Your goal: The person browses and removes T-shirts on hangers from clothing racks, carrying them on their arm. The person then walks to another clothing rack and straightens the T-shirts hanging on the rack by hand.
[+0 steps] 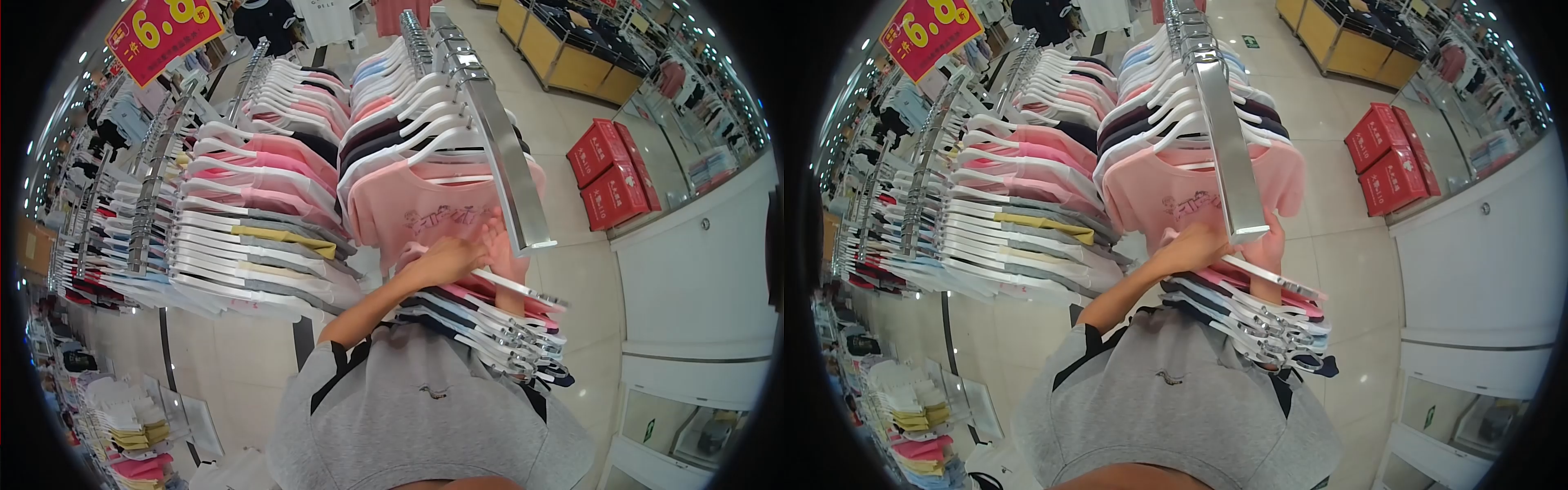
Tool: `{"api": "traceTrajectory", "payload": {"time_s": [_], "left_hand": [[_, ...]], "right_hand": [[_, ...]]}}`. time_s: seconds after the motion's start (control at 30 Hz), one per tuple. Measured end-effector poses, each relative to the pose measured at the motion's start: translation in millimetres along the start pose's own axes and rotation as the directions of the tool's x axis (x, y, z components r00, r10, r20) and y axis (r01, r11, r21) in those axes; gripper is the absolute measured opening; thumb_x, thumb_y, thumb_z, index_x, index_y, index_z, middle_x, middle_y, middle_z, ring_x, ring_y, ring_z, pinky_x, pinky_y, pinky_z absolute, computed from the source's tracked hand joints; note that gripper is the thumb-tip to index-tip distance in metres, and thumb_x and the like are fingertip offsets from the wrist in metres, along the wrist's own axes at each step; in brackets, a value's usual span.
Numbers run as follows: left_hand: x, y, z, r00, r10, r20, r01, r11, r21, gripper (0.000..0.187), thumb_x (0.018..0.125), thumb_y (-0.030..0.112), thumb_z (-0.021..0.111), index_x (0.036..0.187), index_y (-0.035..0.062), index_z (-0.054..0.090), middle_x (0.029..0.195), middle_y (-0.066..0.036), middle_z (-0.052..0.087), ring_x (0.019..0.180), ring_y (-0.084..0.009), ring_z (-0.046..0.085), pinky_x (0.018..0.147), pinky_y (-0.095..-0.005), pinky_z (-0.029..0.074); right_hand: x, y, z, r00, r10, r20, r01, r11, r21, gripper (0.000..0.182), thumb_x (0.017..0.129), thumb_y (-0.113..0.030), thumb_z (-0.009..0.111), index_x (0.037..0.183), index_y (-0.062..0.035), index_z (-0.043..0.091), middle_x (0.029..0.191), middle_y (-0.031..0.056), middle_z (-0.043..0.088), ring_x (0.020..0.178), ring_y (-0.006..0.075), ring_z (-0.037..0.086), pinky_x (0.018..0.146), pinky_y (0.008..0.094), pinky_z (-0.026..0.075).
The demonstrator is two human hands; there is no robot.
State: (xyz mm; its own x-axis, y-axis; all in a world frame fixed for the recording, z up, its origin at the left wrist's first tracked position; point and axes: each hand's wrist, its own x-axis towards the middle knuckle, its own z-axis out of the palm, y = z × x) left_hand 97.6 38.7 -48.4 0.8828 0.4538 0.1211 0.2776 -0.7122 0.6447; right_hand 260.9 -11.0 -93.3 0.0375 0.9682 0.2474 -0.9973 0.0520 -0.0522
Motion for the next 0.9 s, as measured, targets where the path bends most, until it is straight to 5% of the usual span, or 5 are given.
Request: {"api": "traceTrajectory", "payload": {"time_s": [0.23, 0.47, 0.53, 0.73, 0.9], "left_hand": [[-10, -12, 10, 0.972, 0.211, 0.101, -0.189, 0.963, -0.194, 0.035, 0.079, 0.042, 0.072, 0.076, 0.0083, 0.062, 0.069, -0.009, 0.06, 0.065, -0.0317, 0.061, 0.061, -0.0399, 0.046], [-17, -20, 27, 0.95, 0.308, 0.053, -0.304, 0.95, -0.077, 0.034, 0.084, 0.042, 0.067, 0.083, 0.0082, 0.063, 0.075, -0.009, 0.062, 0.071, -0.0322, 0.063, 0.064, -0.0433, 0.048], [-10, -19, 18, 0.996, 0.087, -0.014, -0.086, 0.994, 0.074, 0.031, 0.087, 0.038, 0.064, 0.087, 0.0069, 0.064, 0.079, -0.011, 0.063, 0.077, -0.0332, 0.064, 0.067, -0.0454, 0.05], [8, -8, -18, 0.936, 0.002, -0.352, 0.037, 0.994, 0.104, 0.024, 0.088, 0.03, 0.063, 0.093, 0.0069, 0.066, 0.084, -0.013, 0.064, 0.081, -0.0348, 0.064, 0.071, -0.045, 0.052], [21, 5, -72, 0.847, 0.018, -0.532, 0.076, 0.985, 0.154, 0.021, 0.088, 0.026, 0.063, 0.093, 0.0059, 0.066, 0.083, -0.013, 0.063, 0.079, -0.0339, 0.063, 0.068, -0.0428, 0.05]], "right_hand": [[-3, -6, -9, 0.994, 0.046, 0.096, -0.05, 0.998, 0.039, 0.044, 0.1, -0.02, 0.04, 0.138, 0.0029, 0.043, 0.139, 0.018, 0.051, 0.131, 0.0316, 0.046, 0.112, 0.0472, 0.031], [-1, -7, -17, 0.997, 0.025, 0.067, -0.03, 0.997, 0.066, 0.044, 0.1, -0.019, 0.041, 0.138, 0.0027, 0.043, 0.138, 0.0175, 0.051, 0.131, 0.0306, 0.047, 0.113, 0.0471, 0.031], [0, -13, -34, 0.995, 0.052, 0.081, -0.054, 0.998, 0.022, 0.044, 0.1, -0.018, 0.041, 0.138, 0.0024, 0.043, 0.139, 0.0171, 0.051, 0.131, 0.0302, 0.047, 0.113, 0.0469, 0.031], [-11, -8, -24, 0.981, -0.095, -0.171, 0.106, 0.993, 0.06, 0.048, 0.1, -0.024, 0.042, 0.141, 0.0007, 0.04, 0.144, 0.0171, 0.045, 0.134, 0.0333, 0.042, 0.11, 0.0503, 0.034], [-16, -3, -16, 0.979, 0.081, 0.189, -0.06, 0.992, -0.114, 0.06, 0.098, -0.032, 0.046, 0.149, -0.0038, 0.03, 0.151, 0.016, 0.037, 0.139, 0.0364, 0.034, 0.113, 0.0576, 0.025]]}}
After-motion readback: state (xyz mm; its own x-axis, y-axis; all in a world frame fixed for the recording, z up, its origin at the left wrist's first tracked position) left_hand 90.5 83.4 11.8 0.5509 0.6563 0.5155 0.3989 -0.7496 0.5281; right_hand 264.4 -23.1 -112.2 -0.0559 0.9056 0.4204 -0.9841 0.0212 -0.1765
